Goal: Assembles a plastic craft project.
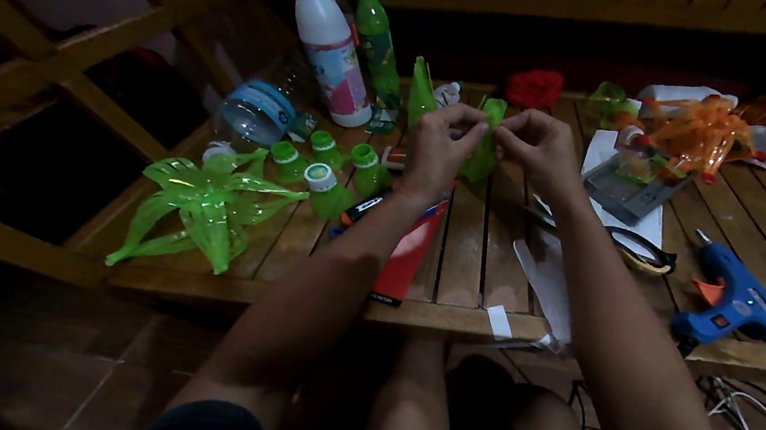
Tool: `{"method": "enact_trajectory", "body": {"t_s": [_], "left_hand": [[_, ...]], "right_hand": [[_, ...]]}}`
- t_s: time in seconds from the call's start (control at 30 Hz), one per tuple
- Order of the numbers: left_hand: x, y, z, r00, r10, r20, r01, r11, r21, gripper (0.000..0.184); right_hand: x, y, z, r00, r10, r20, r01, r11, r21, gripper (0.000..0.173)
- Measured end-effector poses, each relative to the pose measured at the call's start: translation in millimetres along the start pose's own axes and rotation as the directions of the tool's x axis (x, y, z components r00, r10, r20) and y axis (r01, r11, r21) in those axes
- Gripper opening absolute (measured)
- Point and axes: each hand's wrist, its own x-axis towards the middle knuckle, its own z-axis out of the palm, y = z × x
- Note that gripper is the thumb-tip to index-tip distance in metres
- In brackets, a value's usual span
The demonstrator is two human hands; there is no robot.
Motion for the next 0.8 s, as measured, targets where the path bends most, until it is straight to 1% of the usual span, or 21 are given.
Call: {"method": "enact_trajectory", "body": {"t_s": [0.27,0.7,0.77,0.8], "left_hand": [[-0.8,0.6,0.6,1.0,0.022,0.009,-0.022,1.0,0.01,0.019],[-0.7,0.4,-2.5,0.998,0.045,0.051,-0.046,0.999,0.018,0.02],[-0.3,-0.4,-2.8,0.998,0.027,0.059,-0.027,1.0,0.0,0.019],[0.0,0.5,-3.3,0.998,-0.007,0.066,0.008,1.0,-0.013,0.019]], "right_hand": [[0.7,1.6,-0.1,1.0,-0.006,0.004,0.006,1.0,0.027,0.011],[0.3,-0.1,-0.7,0.999,0.033,0.031,-0.033,0.999,-0.003,0.013],[0.5,0.2,-0.8,0.999,0.035,0.038,-0.035,0.999,0.004,0.012],[0.6,0.6,-0.9,0.999,0.036,0.041,-0.036,0.999,0.01,0.012]]}}
